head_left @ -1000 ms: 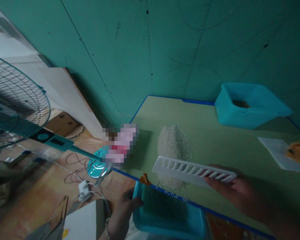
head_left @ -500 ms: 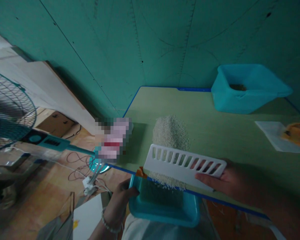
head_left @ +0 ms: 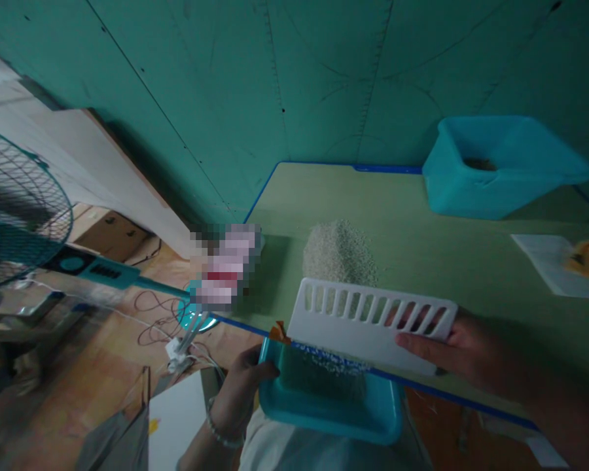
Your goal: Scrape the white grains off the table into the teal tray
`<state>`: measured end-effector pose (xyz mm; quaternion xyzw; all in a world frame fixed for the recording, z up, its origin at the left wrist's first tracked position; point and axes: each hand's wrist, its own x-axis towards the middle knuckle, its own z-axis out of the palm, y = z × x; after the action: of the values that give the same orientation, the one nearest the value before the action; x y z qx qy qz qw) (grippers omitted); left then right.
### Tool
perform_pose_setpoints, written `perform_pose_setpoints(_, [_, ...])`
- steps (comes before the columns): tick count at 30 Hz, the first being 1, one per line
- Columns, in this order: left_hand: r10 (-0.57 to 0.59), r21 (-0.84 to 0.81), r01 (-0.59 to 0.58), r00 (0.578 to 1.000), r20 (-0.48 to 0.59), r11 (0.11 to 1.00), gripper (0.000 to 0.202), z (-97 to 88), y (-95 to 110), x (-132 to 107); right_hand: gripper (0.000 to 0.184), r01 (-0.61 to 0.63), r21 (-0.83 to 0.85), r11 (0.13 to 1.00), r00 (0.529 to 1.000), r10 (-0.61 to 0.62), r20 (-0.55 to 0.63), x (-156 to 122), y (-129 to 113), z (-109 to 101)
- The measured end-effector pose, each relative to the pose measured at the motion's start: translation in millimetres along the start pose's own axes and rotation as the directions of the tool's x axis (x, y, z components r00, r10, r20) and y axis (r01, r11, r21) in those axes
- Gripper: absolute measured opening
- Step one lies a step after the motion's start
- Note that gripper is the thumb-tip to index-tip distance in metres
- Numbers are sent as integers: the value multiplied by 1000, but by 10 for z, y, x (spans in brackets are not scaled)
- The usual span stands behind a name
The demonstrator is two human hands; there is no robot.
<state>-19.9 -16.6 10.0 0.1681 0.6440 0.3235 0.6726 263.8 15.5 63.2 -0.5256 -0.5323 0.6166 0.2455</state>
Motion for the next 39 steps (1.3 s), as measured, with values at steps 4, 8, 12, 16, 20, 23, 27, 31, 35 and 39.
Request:
perform_pose_setpoints(4, [9,16,-9,1000,6,1000,23,-26,5,20,27,51,41,998,976,-41,-213,56,21,-77])
perform_pose_setpoints(8, [1,20,-1,1000,-10,1000,21,-43,-3,50,30,56,38,998,965,-45,-259,102,28,-90])
perform_pose_setpoints(12, [-2,28,4,999,-44,1000,21,-34,-16,41,29,49,18,999,964,-43,-263,131,22,-64])
perform_pose_setpoints(16, [-11,25,12,999,-39,1000,21,-27,-35,26,27,42,-41,998,965,-51,-258,151,29,-53])
perform_pose_setpoints(20, [-1,-7,1,1000,-10,1000,22,-26,-40,17,27,5,-11,1000,974,-7,-228,153,37,-42])
perform_pose_setpoints(23, [-4,-6,4,1000,13,1000,21,-32,-35,10,26,-37,46,998,976,46,-211,155,35,-26])
perform_pose_setpoints(27, [0,-13,0,1000,5,1000,23,-48,-33,19,21,-68,99,993,975,87,-203,177,23,0])
perform_pose_setpoints(31, [6,-2,-6,1000,14,1000,25,-52,-28,41,23,-68,93,993,981,83,-175,181,29,7])
perform_pose_setpoints(35, [14,6,-14,1000,5,1000,21,-49,-11,43,29,-143,72,987,983,150,-110,151,53,4])
perform_pose_setpoints(39, [32,18,-32,999,14,999,21,-57,-9,26,32,-198,60,978,973,203,-109,130,38,32])
